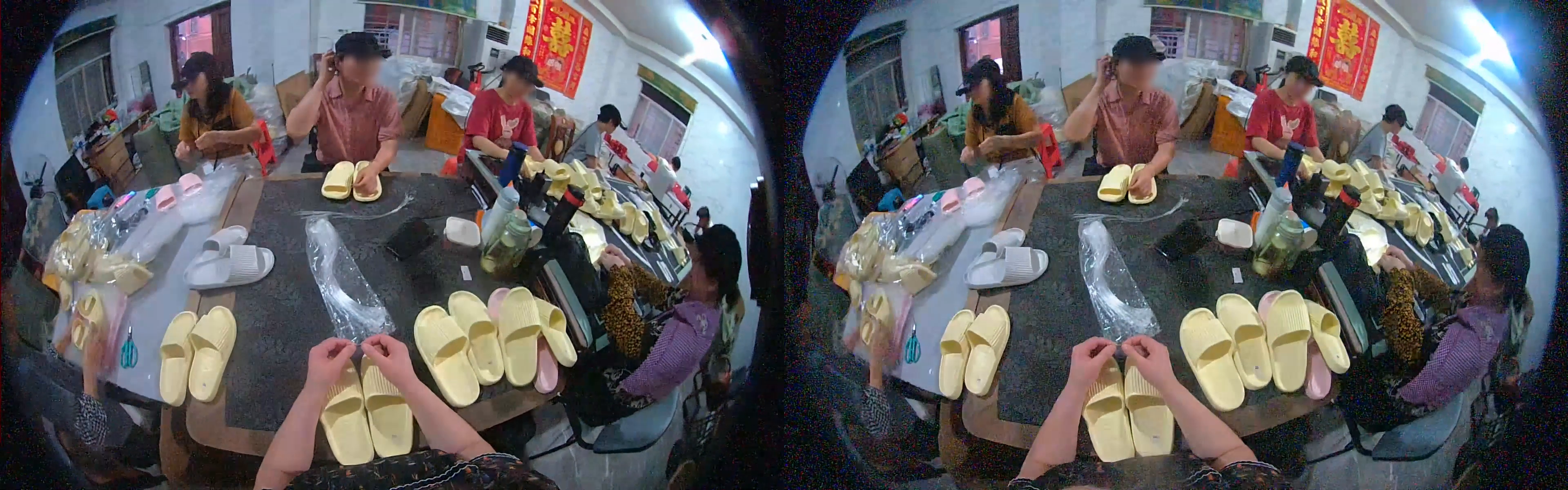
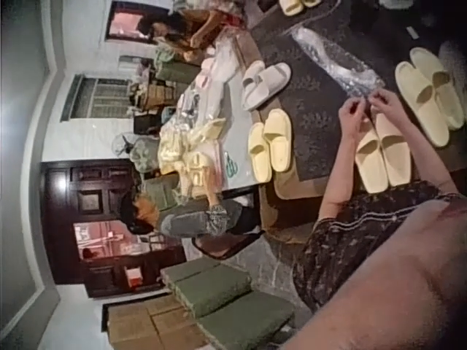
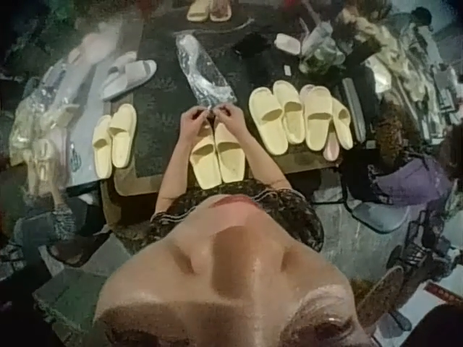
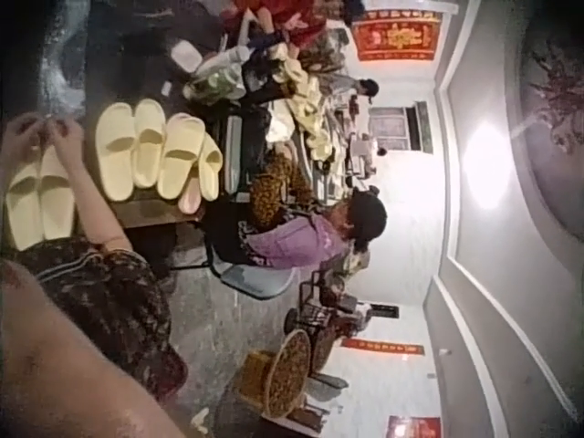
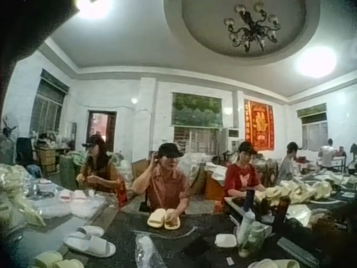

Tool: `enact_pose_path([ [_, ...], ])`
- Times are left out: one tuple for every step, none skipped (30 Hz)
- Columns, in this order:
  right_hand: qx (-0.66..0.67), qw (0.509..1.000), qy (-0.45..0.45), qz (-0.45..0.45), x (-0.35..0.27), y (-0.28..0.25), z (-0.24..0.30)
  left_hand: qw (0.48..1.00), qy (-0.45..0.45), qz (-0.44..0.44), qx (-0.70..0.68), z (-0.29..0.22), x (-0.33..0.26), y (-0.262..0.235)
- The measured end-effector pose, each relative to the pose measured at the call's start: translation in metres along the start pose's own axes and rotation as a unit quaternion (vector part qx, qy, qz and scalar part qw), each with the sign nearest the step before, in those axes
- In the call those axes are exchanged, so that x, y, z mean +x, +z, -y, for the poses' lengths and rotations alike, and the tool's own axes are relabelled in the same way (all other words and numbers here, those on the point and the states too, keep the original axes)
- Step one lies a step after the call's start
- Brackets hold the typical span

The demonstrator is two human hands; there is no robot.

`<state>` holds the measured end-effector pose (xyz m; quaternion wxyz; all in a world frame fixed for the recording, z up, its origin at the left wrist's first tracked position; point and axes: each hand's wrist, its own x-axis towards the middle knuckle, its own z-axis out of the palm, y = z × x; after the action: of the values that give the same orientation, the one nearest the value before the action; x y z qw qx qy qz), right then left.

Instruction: Inspecting, pairing, and organizing foam slippers on a production table in a factory setting.

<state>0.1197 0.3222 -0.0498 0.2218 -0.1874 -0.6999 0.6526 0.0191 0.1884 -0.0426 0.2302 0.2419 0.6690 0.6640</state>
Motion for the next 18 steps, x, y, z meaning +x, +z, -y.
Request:
enact_pose_path([
  [-0.001, 1.0, -0.005, 0.001, -0.001, 0.0, -0.001, 1.0, 0.009, -0.004, 0.004, -0.001, -0.001, 0.0],
  [0.005, 1.0, -0.011, 0.008, -0.001, 0.001, -0.001, 1.0, 0.018, -0.012, 0.008, -0.002, -0.002, 0.0],
  [-0.007, 1.0, 0.01, 0.015, 0.0, 0.002, -0.002, 0.999, 0.022, -0.024, 0.004, -0.002, -0.004, -0.002],
  [-0.015, 1.0, 0.004, 0.021, 0.002, 0.003, -0.003, 1.0, 0.017, -0.019, 0.005, -0.003, -0.004, -0.004],
  [-0.006, 1.0, -0.001, 0.002, 0.002, 0.003, -0.003, 1.0, 0.012, -0.005, 0.007, -0.003, -0.003, -0.003],
  [-0.015, 0.999, 0.017, -0.023, 0.002, 0.002, -0.004, 1.0, 0.005, 0.009, 0.022, -0.002, -0.002, -0.002],
  [-0.001, 0.999, 0.038, -0.02, 0.003, 0.001, -0.005, 0.999, 0.031, 0.003, 0.027, -0.002, -0.001, -0.001],
  [0.017, 1.0, 0.005, -0.01, 0.004, -0.001, -0.005, 0.999, 0.031, 0.001, 0.024, -0.001, 0.001, 0.0],
  [0.003, 1.0, 0.0, -0.003, 0.004, -0.001, -0.005, 0.999, 0.023, -0.001, 0.023, 0.0, 0.002, 0.0],
  [-0.021, 1.0, 0.017, 0.001, 0.002, 0.001, -0.006, 0.999, 0.009, -0.009, 0.037, 0.001, 0.0, -0.001],
  [-0.006, 1.0, 0.018, 0.025, 0.002, 0.001, -0.006, 1.0, 0.011, -0.007, 0.027, 0.001, 0.001, -0.002],
  [-0.013, 0.999, 0.011, 0.028, 0.002, 0.001, -0.007, 1.0, 0.013, -0.004, 0.013, 0.002, 0.001, -0.003],
  [-0.022, 1.0, 0.01, 0.008, 0.002, 0.001, -0.008, 1.0, -0.011, -0.002, 0.013, 0.003, 0.001, -0.003],
  [-0.028, 0.999, 0.013, -0.01, 0.003, 0.002, -0.009, 0.999, -0.017, -0.005, 0.035, 0.004, 0.001, -0.003],
  [-0.014, 1.0, 0.013, -0.013, 0.003, 0.002, -0.01, 1.0, -0.013, -0.002, 0.006, 0.005, 0.001, -0.002],
  [-0.002, 1.0, 0.025, -0.018, 0.004, 0.001, -0.011, 1.0, 0.017, -0.006, 0.006, 0.006, 0.001, -0.001],
  [-0.023, 0.999, 0.012, -0.021, 0.004, 0.002, -0.012, 1.0, -0.011, -0.001, 0.022, 0.007, 0.002, -0.003],
  [-0.037, 0.999, 0.025, -0.008, 0.004, 0.0, -0.012, 1.0, -0.024, -0.001, 0.006, 0.008, 0.003, -0.004],
])
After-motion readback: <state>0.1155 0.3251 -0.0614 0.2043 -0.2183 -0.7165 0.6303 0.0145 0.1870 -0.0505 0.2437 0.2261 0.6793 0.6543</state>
